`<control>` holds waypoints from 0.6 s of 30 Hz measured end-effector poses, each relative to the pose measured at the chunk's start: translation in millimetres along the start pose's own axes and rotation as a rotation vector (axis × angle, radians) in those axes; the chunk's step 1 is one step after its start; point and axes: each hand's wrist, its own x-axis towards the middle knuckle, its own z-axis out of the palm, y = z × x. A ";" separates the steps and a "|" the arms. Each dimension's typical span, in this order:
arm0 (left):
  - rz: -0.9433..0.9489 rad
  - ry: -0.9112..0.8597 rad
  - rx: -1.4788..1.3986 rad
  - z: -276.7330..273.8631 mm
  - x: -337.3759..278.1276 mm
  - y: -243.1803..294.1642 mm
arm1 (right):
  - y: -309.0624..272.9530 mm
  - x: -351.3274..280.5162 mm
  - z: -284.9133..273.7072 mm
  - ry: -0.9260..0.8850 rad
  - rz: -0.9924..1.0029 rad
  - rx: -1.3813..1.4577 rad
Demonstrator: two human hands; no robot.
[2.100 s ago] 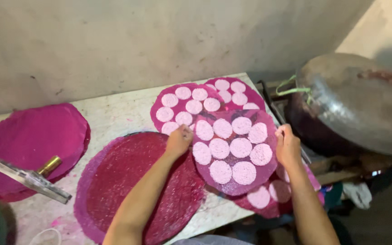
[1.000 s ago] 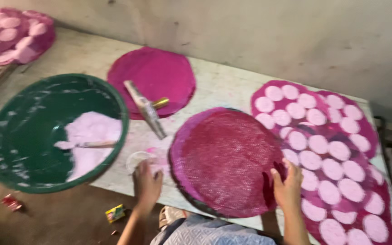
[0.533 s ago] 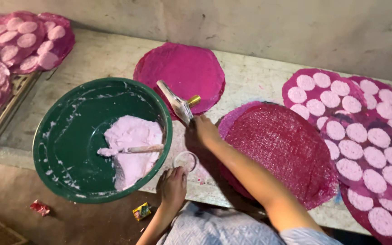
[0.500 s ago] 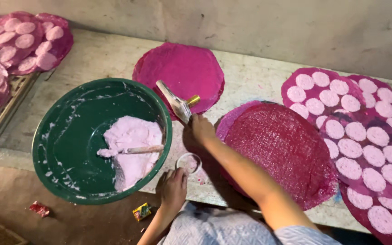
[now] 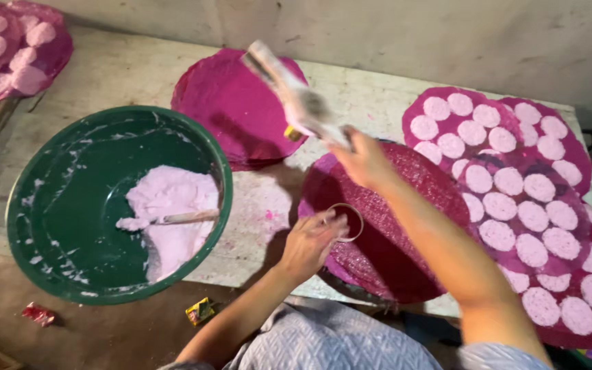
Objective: The person uses a handheld press tool to create small pink circles on large circular sheets, refilling the tool with paste from a green bowl using a small wooden stick.
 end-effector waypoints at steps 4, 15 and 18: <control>-0.047 0.319 0.334 -43.5 49.7 36.7 | 4.0 -89.8 -87.2 -0.102 -0.153 0.158; -0.087 -0.907 -1.027 -109.3 61.3 99.6 | -40.1 -174.3 -125.9 -0.402 -1.338 -0.307; 0.025 -0.786 -0.652 -119.9 40.7 117.2 | -60.7 -156.9 -121.0 -0.502 -1.571 -0.548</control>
